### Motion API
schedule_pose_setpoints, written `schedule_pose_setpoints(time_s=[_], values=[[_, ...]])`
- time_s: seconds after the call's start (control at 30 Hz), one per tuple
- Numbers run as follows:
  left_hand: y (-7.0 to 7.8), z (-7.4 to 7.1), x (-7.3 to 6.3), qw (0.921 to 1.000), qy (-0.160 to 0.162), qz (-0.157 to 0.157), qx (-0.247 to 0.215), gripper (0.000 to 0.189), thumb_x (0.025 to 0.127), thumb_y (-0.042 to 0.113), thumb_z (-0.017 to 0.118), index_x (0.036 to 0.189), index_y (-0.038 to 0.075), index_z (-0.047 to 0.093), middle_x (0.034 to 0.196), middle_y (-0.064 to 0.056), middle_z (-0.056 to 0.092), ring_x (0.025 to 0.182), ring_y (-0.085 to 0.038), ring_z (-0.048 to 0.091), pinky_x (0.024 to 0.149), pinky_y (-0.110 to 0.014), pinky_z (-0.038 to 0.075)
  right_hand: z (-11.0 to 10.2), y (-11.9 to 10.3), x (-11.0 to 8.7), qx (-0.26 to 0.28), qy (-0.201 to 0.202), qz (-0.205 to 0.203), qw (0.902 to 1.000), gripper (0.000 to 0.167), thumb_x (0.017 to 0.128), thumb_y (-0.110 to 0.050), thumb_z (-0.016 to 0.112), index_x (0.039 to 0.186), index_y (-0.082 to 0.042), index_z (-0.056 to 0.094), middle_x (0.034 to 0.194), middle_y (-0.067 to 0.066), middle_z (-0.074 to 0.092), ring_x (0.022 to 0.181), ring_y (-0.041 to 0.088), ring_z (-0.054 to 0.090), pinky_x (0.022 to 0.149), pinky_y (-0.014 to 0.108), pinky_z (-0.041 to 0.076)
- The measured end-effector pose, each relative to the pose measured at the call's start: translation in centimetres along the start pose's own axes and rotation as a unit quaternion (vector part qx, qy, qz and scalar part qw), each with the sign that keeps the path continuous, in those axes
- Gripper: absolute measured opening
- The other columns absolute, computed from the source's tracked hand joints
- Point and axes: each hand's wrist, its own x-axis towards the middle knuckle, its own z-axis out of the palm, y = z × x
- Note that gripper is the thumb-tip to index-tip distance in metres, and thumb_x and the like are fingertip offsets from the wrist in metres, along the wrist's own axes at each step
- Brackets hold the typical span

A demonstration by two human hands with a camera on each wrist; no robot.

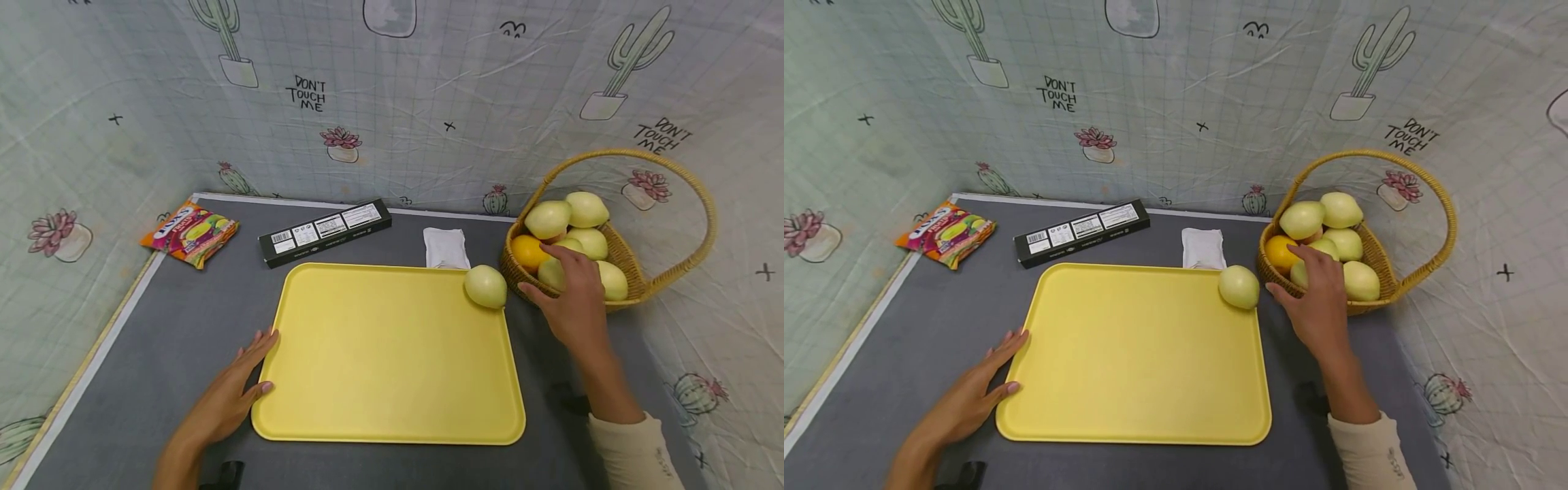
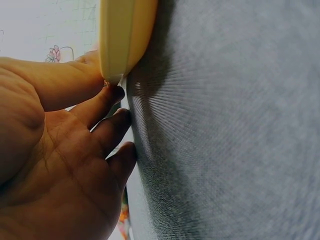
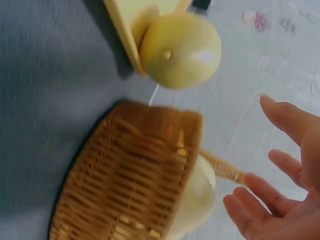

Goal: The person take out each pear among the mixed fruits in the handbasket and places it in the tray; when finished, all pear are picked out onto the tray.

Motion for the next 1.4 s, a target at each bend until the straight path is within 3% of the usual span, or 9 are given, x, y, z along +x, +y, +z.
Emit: schedule_pose_setpoints(time_s=[0.17,0.37,1.0,1.17,1.4], values=[[0.0,0.0,0.0,1.0,0.002,-0.002,0.005,0.085,0.09,0.0,0.078,0.165,0.004,0.038,0.168,-0.027,0.039,0.154,0.02,0.006,0.117,0.004,-0.001,-0.9,1.1,0.4,-0.002,0.013,0.043,0.999,0.075,0.077,-0.008,0.096,0.144,-0.004,0.063,0.138,0.029,0.061,0.127,0.051,0.051,0.105,0.068,0.037],[0.0,-0.1,0.0,0.9999,-0.002,-0.01,0.005,0.086,0.091,0.001,0.077,0.166,0.007,0.036,0.169,-0.025,0.037,0.154,0.019,0.006,0.117,0.004,-0.002,-1.6,2.1,0.5,-0.015,-0.014,0.088,0.9959,0.076,0.081,-0.01,0.094,0.148,-0.002,0.059,0.14,0.034,0.056,0.13,0.056,0.046,0.11,0.072,0.032],[0.1,0.1,-0.1,1.0,0.002,-0.006,0.004,0.086,0.089,0.0,0.078,0.165,0.006,0.038,0.168,-0.026,0.038,0.154,0.018,0.007,0.116,0.004,0.0,-1.1,4.5,0.9,-0.053,-0.096,0.118,0.9869,0.071,0.097,-0.023,0.08,0.155,0.003,0.047,0.14,0.04,0.052,0.124,0.059,0.049,0.101,0.072,0.038],[0.1,0.0,-0.1,0.9999,-0.001,-0.015,0.002,0.086,0.09,0.001,0.077,0.166,0.007,0.037,0.17,-0.025,0.037,0.154,0.018,0.007,0.116,0.004,-0.001,-1.1,4.7,0.9,-0.048,-0.091,0.12,0.9874,0.071,0.098,-0.026,0.079,0.155,0.003,0.048,0.141,0.039,0.054,0.126,0.057,0.049,0.102,0.072,0.038],[0.1,0.0,-0.1,0.9999,-0.002,-0.014,-0.003,0.084,0.091,0.001,0.077,0.165,0.006,0.037,0.169,-0.025,0.037,0.154,0.018,0.006,0.117,0.004,-0.001,-1.1,4.4,0.8,-0.032,-0.048,0.116,0.9915,0.07,0.094,-0.019,0.083,0.154,0.0,0.051,0.139,0.038,0.056,0.124,0.057,0.051,0.098,0.072,0.037]])
